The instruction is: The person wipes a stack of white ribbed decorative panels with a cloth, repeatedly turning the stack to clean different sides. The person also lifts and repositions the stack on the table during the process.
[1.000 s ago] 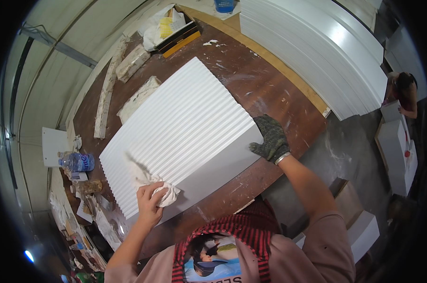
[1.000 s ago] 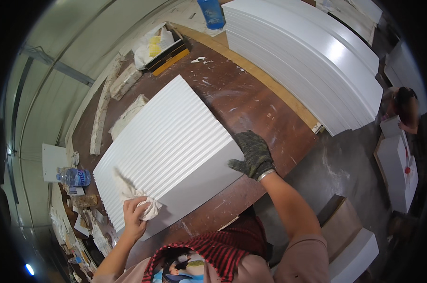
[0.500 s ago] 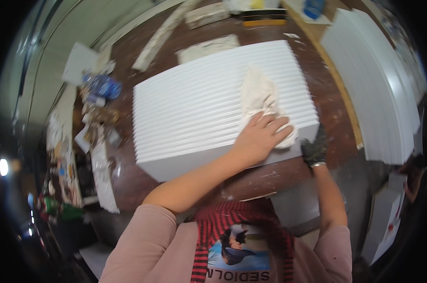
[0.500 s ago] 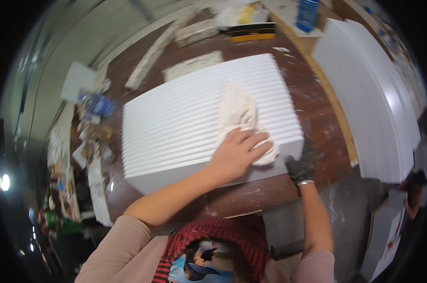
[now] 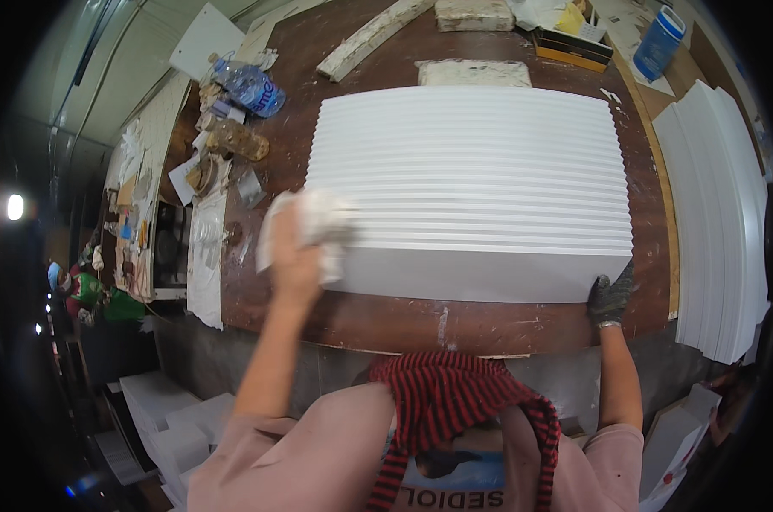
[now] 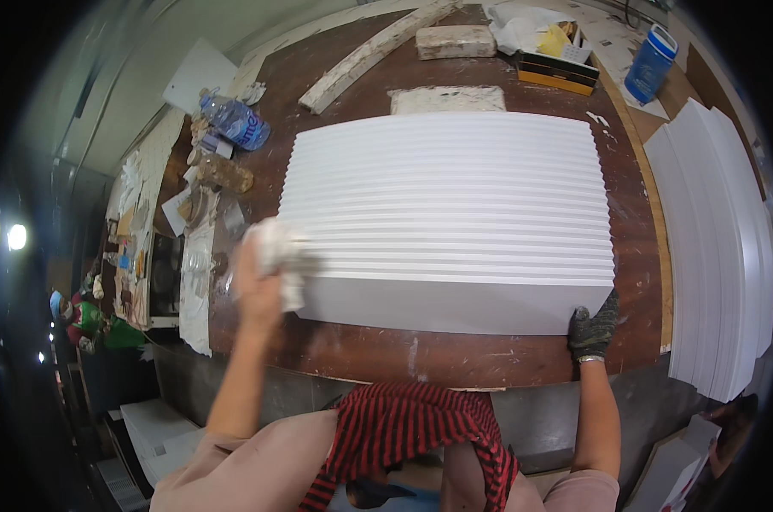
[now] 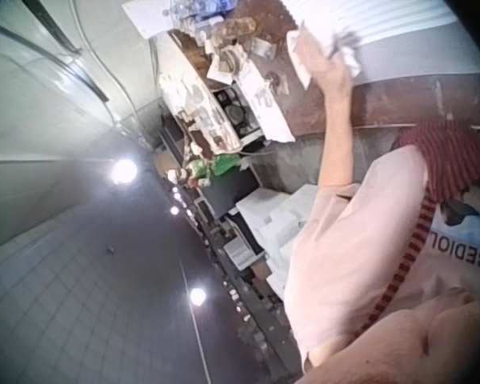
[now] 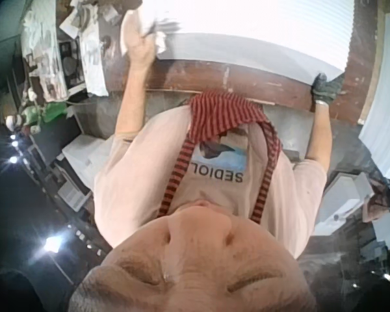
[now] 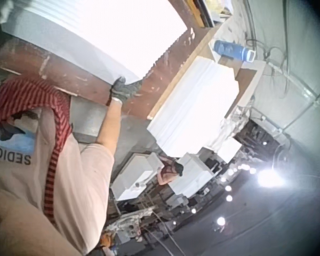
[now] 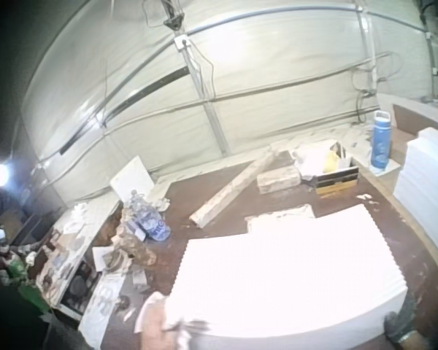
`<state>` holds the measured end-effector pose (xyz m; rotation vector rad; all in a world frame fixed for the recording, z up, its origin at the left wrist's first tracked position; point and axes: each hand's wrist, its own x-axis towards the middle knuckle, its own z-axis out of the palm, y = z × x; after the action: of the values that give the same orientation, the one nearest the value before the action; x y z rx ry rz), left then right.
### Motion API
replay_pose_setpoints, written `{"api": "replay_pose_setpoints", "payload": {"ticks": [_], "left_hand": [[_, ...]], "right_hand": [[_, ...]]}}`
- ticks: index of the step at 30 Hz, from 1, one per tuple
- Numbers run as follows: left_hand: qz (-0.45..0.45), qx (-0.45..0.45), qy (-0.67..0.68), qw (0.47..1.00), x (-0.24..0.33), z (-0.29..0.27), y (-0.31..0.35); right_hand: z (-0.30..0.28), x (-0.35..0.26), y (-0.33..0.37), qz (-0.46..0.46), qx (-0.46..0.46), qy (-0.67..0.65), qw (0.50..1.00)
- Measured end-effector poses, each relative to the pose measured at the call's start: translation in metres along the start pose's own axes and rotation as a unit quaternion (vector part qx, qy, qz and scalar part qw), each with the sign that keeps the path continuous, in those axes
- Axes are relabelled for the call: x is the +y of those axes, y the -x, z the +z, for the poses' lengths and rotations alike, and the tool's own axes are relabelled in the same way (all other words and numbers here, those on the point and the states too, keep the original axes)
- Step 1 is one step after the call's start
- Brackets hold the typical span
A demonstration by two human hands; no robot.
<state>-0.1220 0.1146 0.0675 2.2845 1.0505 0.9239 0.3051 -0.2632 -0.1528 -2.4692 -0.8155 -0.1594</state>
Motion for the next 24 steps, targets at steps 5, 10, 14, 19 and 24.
{"api": "replay_pose_setpoints", "payload": {"ticks": [5,10,14,19,24], "left_hand": [[0.163,-0.121,-0.162,0.966,-0.008,0.055,0.034],[0.083,0.127,-0.316,0.937,-0.096,-0.075,0.034],[0.041,0.099,-0.048,0.993,-0.03,-0.038,0.029],[0.309,-0.149,-0.093,0.935,0.013,0.082,0.057],[0.14,-0.251,-0.225,0.931,-0.122,-0.024,0.138]], "right_hand": [[0.0,0.005,-0.001,-0.017,-0.007,-0.038,0.999],[0.001,0.009,0.002,-0.009,0.001,-0.045,0.999],[0.0,0.011,0.001,-0.025,-0.003,-0.026,0.999],[0.0,0.014,-0.002,-0.029,-0.02,0.021,0.999],[0.0,0.012,-0.001,0.012,-0.016,-0.012,1.0]]}}
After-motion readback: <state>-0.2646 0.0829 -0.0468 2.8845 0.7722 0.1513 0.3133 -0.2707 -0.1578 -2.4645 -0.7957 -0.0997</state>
